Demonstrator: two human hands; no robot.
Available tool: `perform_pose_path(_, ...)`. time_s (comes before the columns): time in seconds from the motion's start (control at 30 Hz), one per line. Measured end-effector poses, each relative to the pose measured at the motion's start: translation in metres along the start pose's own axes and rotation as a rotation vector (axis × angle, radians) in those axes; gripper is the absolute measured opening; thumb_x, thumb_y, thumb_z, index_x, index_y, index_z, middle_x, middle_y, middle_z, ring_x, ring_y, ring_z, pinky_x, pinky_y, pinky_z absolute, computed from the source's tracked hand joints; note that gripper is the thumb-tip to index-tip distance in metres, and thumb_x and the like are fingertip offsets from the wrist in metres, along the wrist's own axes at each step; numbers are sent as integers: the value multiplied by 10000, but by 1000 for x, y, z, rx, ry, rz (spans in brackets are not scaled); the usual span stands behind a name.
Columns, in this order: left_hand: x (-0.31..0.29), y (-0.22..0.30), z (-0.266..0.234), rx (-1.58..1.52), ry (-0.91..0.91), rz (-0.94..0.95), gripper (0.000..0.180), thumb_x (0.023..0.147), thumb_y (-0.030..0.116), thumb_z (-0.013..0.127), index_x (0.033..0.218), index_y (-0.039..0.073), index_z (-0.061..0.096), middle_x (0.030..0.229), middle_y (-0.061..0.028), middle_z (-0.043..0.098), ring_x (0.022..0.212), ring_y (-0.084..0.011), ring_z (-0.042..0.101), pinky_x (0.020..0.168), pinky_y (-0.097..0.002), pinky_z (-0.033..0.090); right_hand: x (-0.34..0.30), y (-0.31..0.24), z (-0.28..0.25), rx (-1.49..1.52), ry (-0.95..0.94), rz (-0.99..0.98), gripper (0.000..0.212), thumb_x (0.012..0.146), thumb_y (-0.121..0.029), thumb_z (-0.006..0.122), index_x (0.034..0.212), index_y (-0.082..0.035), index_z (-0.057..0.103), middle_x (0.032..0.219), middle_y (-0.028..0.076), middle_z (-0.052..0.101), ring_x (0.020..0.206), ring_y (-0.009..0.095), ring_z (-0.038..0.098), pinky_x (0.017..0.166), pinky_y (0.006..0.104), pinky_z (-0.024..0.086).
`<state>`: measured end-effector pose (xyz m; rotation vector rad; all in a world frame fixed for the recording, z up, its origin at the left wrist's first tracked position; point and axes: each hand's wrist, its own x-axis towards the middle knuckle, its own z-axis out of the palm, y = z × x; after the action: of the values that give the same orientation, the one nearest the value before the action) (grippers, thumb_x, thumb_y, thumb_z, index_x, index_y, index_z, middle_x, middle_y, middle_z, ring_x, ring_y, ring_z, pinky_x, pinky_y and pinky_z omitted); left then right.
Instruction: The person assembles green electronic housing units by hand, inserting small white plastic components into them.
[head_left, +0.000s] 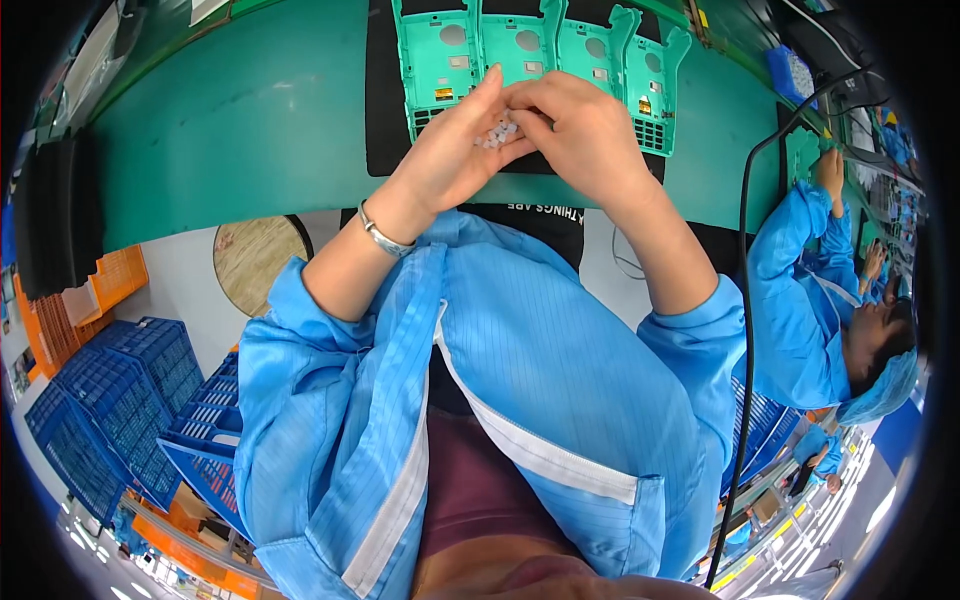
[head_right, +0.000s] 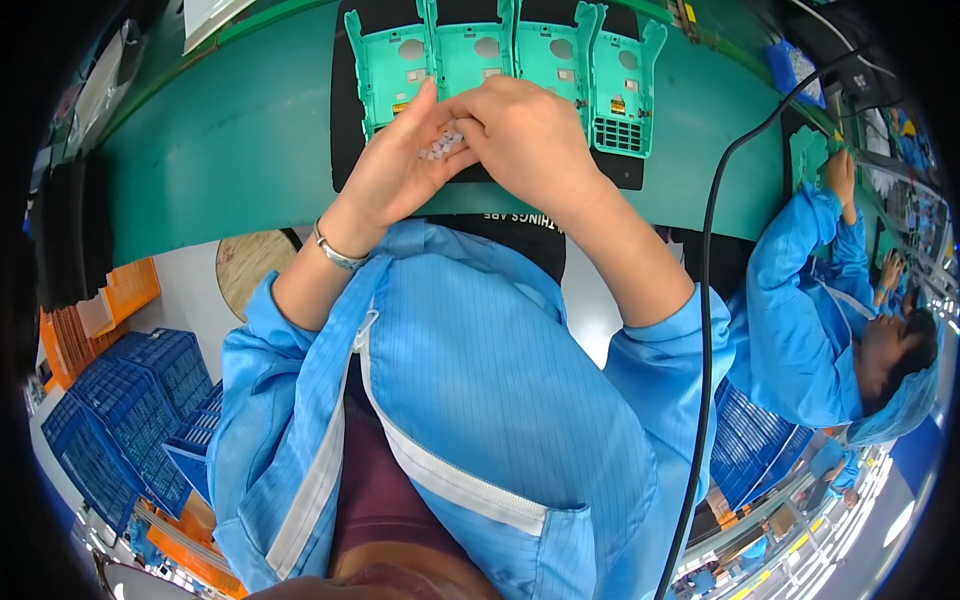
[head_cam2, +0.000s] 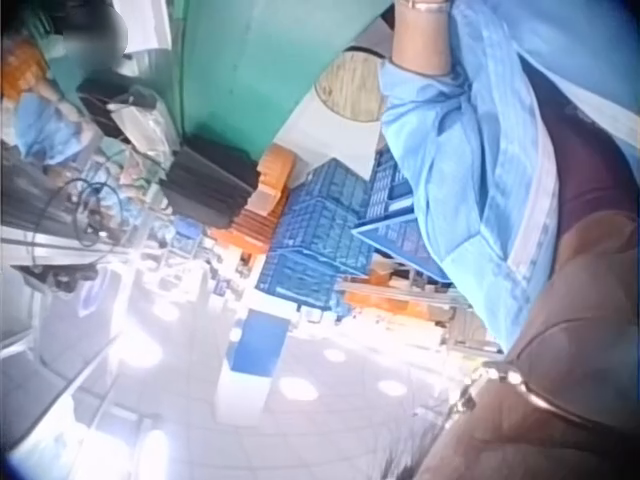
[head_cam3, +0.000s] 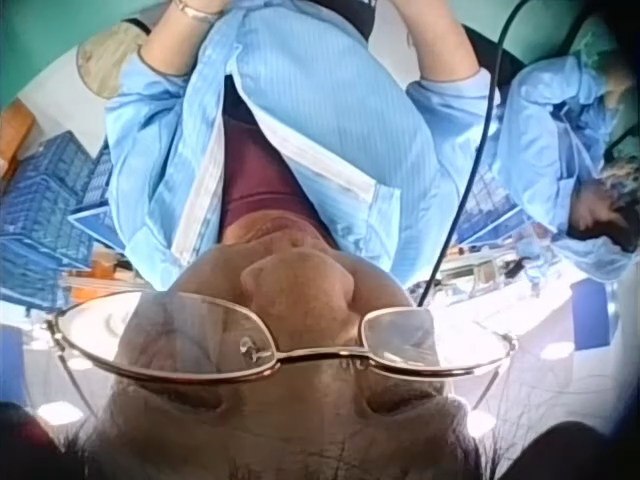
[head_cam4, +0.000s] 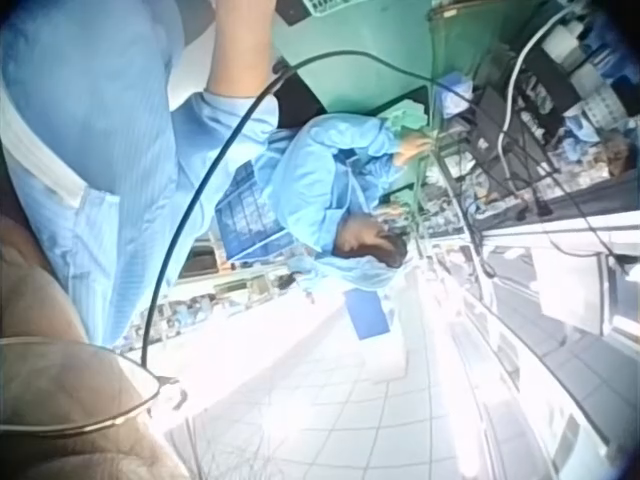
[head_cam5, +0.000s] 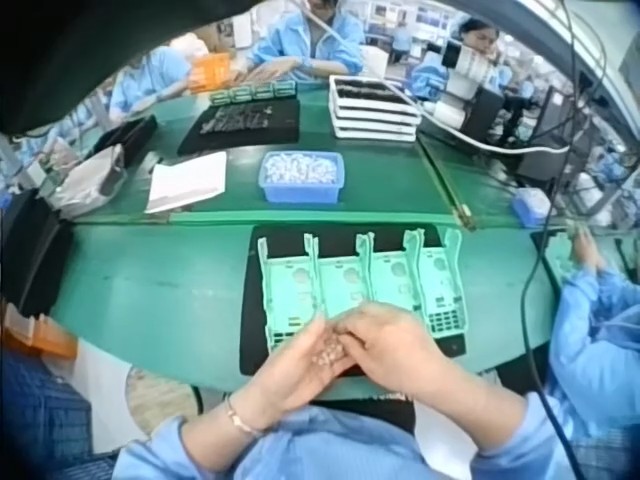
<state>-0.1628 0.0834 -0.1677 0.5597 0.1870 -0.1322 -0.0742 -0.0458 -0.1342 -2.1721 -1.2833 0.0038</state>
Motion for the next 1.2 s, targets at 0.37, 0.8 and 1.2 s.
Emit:
perform_pose_path(0.37,13,-6,4,73,117,-43,342,945,208,550,1182,-34,511,1063,-118,587,971,-171,591,893,-307,505,-17,45,-47,335,-29,629,178,801,-163,687,871,1,681,719,15,644,649,64,557,596,230,466)
perform_pose_path(0.8,33,-23,11,87,96,-112,205,926,156,576,1035,-17,584,938,-66,615,852,-118,610,794,-243,530,-26,25,-42,480,-48,692,183,803,-155,662,910,-9,683,764,38,658,692,87,590,637,233,481)
perform_pose_path(1.2,19,-15,24,163,143,-71,315,962,174,509,1201,-31,520,1027,-101,633,958,-141,625,799,-235,529,-18,108,-63,250,54,881,273,805,-236,669,893,22,678,708,9,613,640,50,530,606,209,444)
